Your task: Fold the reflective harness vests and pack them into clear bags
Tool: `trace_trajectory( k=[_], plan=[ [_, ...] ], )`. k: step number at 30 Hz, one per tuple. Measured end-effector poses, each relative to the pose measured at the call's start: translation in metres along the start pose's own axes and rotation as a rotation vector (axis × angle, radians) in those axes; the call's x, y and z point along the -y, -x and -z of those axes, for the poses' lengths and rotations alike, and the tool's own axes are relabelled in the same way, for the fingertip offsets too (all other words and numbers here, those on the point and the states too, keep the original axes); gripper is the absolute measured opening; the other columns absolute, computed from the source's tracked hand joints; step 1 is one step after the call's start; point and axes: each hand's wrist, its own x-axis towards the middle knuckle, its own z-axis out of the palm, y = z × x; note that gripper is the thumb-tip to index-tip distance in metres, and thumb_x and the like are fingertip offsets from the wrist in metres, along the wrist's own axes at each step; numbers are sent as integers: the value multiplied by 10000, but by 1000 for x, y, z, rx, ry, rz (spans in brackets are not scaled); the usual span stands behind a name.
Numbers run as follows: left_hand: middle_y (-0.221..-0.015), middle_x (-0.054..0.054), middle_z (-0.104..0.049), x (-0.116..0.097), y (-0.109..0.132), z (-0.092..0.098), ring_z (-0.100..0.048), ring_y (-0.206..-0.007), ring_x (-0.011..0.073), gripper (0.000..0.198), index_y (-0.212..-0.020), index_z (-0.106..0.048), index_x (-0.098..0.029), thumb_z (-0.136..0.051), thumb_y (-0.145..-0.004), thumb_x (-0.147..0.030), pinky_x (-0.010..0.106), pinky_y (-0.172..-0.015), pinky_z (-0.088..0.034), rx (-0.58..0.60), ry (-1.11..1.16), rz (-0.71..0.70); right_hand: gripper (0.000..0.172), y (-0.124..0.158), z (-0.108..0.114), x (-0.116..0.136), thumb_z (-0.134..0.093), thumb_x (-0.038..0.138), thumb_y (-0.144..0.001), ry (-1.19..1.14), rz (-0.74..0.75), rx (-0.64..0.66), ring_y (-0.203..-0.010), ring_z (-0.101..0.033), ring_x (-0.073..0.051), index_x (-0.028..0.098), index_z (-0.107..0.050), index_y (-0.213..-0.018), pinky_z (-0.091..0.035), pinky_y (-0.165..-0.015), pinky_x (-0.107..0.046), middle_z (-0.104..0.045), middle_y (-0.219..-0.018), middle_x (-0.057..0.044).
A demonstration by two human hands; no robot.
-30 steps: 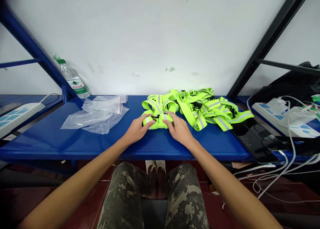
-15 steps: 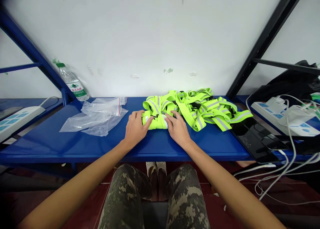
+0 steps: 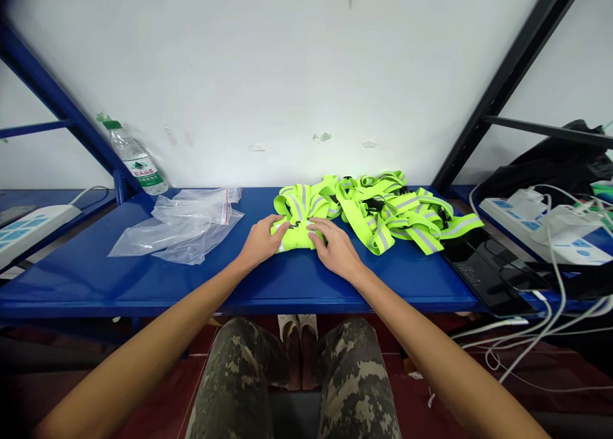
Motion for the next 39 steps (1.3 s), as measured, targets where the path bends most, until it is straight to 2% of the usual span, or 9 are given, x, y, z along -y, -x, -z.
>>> trace_trajectory(
  k=[3, 7, 14, 18, 23, 28, 31, 36, 39],
  plan=[
    [-1182, 119, -719, 1, -7, 4, -682, -1047, 297, 368, -1123, -688, -170, -573, -899, -438, 399, -925, -515, 18, -30, 79, 404, 5, 9, -4, -621, 368, -899, 26, 83, 197, -1316, -535, -260, 226, -604, -1277, -437, -1109, -454, -566, -1414, -104],
    [-982, 87, -734, 0, -9, 8, -685, -926, 272, 353, -1064, -713, -201, -626, -863, -478, 359, -831, -525, 34, -50, 131, 451, 5, 13, -7, -573, 352, -935, 172, 146, 295, -1336, -514, -274, 225, -537, -1366, -438, -1109, -465, -534, -1444, -110],
    [-1132, 160, -549, -6, 19, 1, -545, -1049, 294, 390, -1149, -674, -186, -448, -976, -452, 453, -923, -470, -207, -288, -152, 425, -2, 10, -3, -397, 395, -1008, 343, 230, 355, -1181, -585, -315, 196, -536, -1357, -476, -1004, -497, -602, -1337, -140],
    [-1171, 154, -554, -3, 26, 6, -542, -1054, 271, 453, -1211, -594, -139, -490, -956, -498, 423, -957, -456, -135, -264, -339, 411, -3, 11, -4, -357, 405, -1017, 302, 167, 333, -1084, -604, -304, 198, -553, -1313, -479, -951, -467, -655, -1226, -132],
    [-1152, 136, -621, 1, 17, 14, -564, -1079, 270, 430, -1209, -555, -139, -443, -982, -486, 404, -976, -440, -71, -232, -407, 381, -7, 11, -6, -367, 451, -1013, 139, -22, 281, -1000, -640, -266, 208, -568, -1227, -491, -867, -383, -694, -1079, -98],
    [-966, 90, -692, -11, 16, 8, -657, -923, 242, 447, -1124, -566, -175, -326, -1009, -533, 332, -799, -466, -74, -164, -227, 482, -15, 1, -15, -266, 528, -1022, -52, -124, 203, -858, -643, -226, 197, -617, -1015, -502, -791, -341, -679, -883, -59],
    [-871, 71, -720, -13, 16, 2, -689, -840, 250, 473, -1082, -604, -214, -290, -1009, -559, 307, -709, -442, -30, -200, -125, 527, -17, -5, -17, -256, 537, -1020, -34, -91, 129, -945, -632, -239, 190, -652, -1001, -502, -890, -381, -672, -937, -91],
    [-859, 94, -726, -6, 10, -1, -693, -839, 272, 533, -1003, -650, -219, -283, -990, -606, 311, -696, -435, 8, -267, -12, 479, -8, -4, -12, -368, 512, -1004, 77, 54, 122, -1233, -534, -270, 187, -629, -1239, -413, -1090, -469, -608, -1271, -138],
    [-913, 101, -694, -3, 6, -3, -665, -899, 265, 492, -938, -639, -203, -320, -994, -573, 329, -748, -452, -47, -262, -28, 651, -5, 0, -9, -588, 595, -882, 137, 157, 216, -1311, -472, -309, 197, -511, -1392, -394, -1112, -516, -557, -1376, -138]
  ],
)
